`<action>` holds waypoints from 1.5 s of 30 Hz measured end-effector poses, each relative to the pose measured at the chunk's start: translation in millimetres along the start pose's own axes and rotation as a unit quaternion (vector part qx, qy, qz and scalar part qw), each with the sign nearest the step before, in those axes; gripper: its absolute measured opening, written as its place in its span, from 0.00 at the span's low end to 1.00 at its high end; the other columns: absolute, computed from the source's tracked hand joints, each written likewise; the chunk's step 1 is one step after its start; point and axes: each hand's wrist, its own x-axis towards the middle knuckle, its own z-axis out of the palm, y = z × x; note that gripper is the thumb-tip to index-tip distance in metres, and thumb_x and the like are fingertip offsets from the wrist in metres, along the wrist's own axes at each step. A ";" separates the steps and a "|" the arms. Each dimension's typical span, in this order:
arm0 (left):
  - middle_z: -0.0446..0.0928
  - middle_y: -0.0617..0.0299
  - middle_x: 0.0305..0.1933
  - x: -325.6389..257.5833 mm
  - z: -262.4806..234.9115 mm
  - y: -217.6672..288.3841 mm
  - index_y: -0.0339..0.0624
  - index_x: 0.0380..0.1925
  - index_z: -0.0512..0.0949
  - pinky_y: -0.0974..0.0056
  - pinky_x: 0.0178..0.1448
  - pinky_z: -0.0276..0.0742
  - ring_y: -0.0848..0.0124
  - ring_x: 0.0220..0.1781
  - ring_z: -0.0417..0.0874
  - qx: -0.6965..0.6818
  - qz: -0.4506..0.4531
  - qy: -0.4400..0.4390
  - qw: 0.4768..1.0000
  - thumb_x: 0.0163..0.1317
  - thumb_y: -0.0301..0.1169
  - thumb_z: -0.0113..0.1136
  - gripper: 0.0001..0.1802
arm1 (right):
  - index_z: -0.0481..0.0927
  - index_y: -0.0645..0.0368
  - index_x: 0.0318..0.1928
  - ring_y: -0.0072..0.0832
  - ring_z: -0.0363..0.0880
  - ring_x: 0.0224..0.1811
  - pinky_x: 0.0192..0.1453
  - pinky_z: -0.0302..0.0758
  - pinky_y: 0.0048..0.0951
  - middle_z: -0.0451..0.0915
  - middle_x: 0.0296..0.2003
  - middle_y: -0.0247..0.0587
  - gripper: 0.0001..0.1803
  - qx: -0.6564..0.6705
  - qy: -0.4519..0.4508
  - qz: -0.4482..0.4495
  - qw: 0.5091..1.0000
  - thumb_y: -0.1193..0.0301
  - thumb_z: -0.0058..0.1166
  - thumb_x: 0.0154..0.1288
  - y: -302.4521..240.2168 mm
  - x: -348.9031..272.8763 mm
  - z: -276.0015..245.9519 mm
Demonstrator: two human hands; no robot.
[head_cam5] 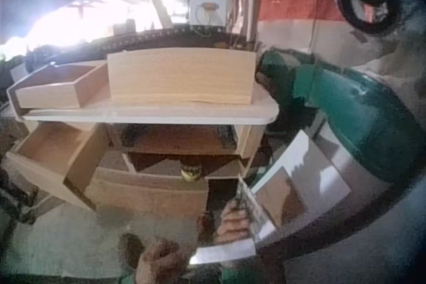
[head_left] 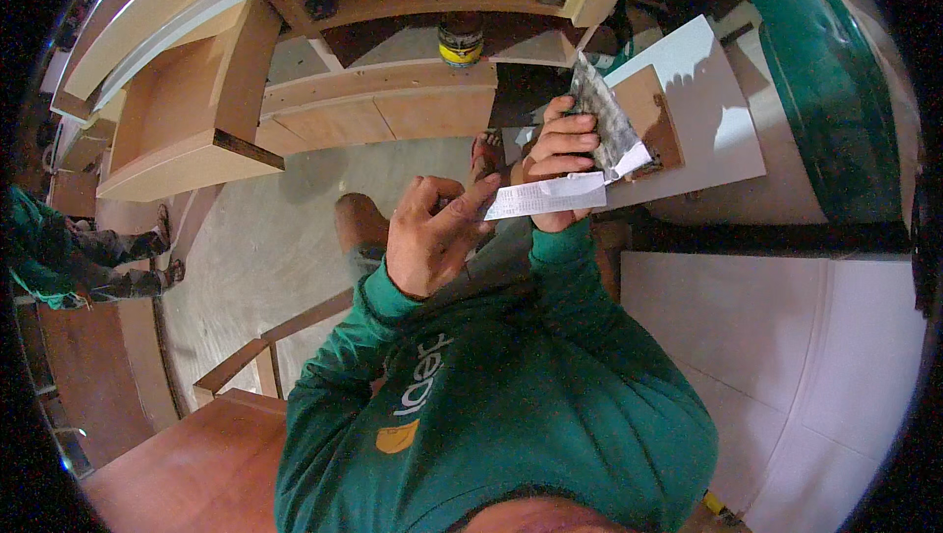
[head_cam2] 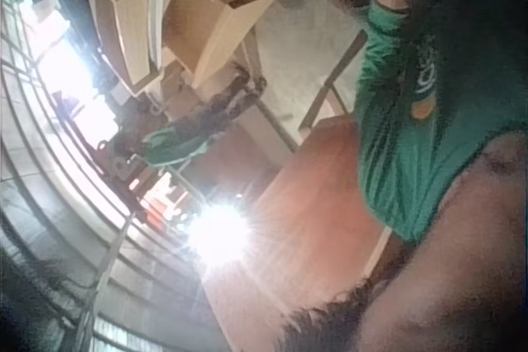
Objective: The person scoops pink putty from a container using a small stick, transfers it onto a metal putty knife, and applies it to a wooden cabinet surface. The person repeatedly scrapes the stick against the knife to load more putty and smooths the applied material on the cabinet.
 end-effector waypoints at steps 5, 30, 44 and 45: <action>0.76 0.56 0.40 3.5 3.5 4.7 0.52 0.63 0.81 0.55 0.44 0.75 0.57 0.40 0.77 -0.027 -0.015 0.014 0.999 0.51 0.24 0.74 0.35 | 0.68 0.62 0.69 0.30 0.81 0.52 0.55 0.81 0.34 0.81 0.54 0.43 0.23 -0.041 -0.015 0.002 0.999 0.65 0.48 0.81 -3.5 -3.7 -6.5; 0.77 0.53 0.41 0.2 -1.6 6.2 0.49 0.64 0.81 0.55 0.44 0.78 0.56 0.40 0.79 -0.034 -0.031 -0.006 0.999 0.55 0.25 0.72 0.32 | 0.66 0.62 0.70 0.30 0.82 0.52 0.54 0.83 0.34 0.81 0.54 0.43 0.27 -0.031 0.015 -0.050 0.998 0.68 0.55 0.76 -20.7 -22.9 -10.4; 0.76 0.53 0.41 2.1 4.4 10.5 0.48 0.64 0.80 0.55 0.47 0.78 0.55 0.41 0.80 -0.060 -0.049 -0.016 0.997 0.58 0.26 0.69 0.30 | 0.68 0.65 0.68 0.33 0.82 0.50 0.54 0.82 0.38 0.81 0.54 0.46 0.25 -0.155 0.036 -0.072 0.985 0.66 0.52 0.78 -28.0 -28.1 -21.1; 0.77 0.52 0.42 3.6 1.0 13.0 0.47 0.64 0.80 0.55 0.47 0.78 0.55 0.41 0.80 -0.070 -0.064 -0.019 0.995 0.60 0.27 0.68 0.29 | 0.69 0.65 0.68 0.33 0.83 0.50 0.56 0.83 0.40 0.81 0.53 0.49 0.24 -0.216 0.042 -0.105 0.970 0.68 0.51 0.78 -20.5 -28.8 -21.4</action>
